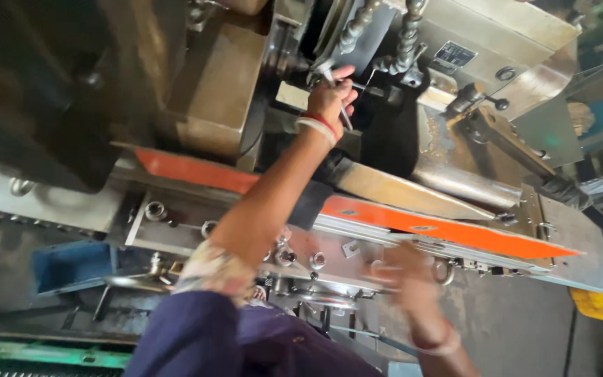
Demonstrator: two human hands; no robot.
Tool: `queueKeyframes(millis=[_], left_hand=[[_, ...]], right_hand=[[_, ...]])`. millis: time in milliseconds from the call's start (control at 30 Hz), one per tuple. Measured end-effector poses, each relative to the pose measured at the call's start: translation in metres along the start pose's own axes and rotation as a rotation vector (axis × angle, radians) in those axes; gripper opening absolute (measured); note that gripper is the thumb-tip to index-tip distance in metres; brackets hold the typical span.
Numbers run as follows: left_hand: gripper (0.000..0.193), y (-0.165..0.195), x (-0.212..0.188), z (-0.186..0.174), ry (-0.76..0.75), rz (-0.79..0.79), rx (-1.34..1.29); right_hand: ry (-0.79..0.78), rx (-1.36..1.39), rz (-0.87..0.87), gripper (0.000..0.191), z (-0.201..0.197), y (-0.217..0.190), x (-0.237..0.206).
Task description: The person repeatedly inserts metal rods into a machine, pulls a lever to activate the forming process, and then removes the processed rods. The finished rods are placed into a green tray. The person stands on a metal platform during the task.
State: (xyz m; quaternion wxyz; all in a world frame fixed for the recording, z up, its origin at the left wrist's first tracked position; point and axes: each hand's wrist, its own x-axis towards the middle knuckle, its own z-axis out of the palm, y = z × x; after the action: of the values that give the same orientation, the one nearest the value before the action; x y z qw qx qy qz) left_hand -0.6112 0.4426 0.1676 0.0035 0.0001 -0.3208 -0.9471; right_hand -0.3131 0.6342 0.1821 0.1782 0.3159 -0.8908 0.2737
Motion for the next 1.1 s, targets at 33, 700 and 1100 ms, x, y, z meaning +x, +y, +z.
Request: queueKeyframes(millis=[33, 700, 1100], left_hand=[[0.03, 0.024, -0.028, 0.002, -0.077, 0.03, 0.071], [0.016, 0.232, -0.436, -0.355, 0.948, 0.335, 0.428], [0.034, 0.247, -0.498, -0.357, 1.14, 0.621, 0.634]], right_hand=[[-0.426, -0.06, -0.033, 0.016, 0.047, -0.009, 0.018], [-0.844, 0.178, 0.083, 0.043, 0.432, -0.131, 0.08], [-0.762, 1.339, 0.349, 0.041, 0.391, -0.35, 0.083]])
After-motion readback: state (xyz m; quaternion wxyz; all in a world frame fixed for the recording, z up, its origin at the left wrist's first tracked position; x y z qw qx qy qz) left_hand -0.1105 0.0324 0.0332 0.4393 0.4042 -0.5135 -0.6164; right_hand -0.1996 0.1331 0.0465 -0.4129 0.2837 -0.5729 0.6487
